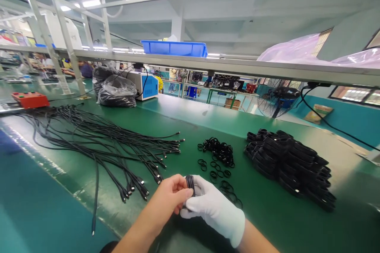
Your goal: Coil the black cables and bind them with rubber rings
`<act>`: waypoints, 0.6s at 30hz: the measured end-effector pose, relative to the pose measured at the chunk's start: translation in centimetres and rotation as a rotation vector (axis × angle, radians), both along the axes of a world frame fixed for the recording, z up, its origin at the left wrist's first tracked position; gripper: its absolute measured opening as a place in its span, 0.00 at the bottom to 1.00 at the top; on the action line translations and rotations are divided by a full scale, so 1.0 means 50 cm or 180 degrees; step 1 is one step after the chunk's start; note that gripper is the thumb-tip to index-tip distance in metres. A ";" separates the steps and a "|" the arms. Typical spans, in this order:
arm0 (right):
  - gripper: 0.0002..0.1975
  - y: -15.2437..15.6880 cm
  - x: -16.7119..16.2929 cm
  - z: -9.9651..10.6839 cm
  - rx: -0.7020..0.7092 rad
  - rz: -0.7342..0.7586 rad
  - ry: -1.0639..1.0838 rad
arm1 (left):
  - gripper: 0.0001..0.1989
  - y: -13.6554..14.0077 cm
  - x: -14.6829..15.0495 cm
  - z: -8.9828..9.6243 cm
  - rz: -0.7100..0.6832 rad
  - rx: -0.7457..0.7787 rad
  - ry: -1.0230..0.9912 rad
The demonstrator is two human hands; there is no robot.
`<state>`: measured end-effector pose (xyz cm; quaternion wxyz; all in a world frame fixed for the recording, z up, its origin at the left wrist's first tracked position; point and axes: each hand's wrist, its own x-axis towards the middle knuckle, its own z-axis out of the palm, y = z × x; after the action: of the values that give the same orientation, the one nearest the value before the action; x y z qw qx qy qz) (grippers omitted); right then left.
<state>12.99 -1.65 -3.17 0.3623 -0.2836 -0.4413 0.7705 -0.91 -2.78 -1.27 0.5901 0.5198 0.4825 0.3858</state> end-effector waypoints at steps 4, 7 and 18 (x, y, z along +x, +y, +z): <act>0.24 0.000 0.007 -0.007 -0.0149 0.0076 -0.0048 | 0.11 0.005 0.001 -0.013 0.0012 -0.0116 -0.0198; 0.24 -0.001 0.010 -0.009 -0.0189 0.0096 -0.0066 | 0.12 0.006 -0.002 -0.020 -0.0054 -0.0192 -0.0372; 0.31 -0.006 0.000 -0.007 -0.0307 0.0041 -0.0073 | 0.11 -0.006 -0.011 -0.022 0.0701 0.1563 0.1359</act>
<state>12.99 -1.96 -3.50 0.3382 -0.3067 -0.4096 0.7898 -1.48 -3.11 -2.35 0.2878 0.6601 0.5410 0.4344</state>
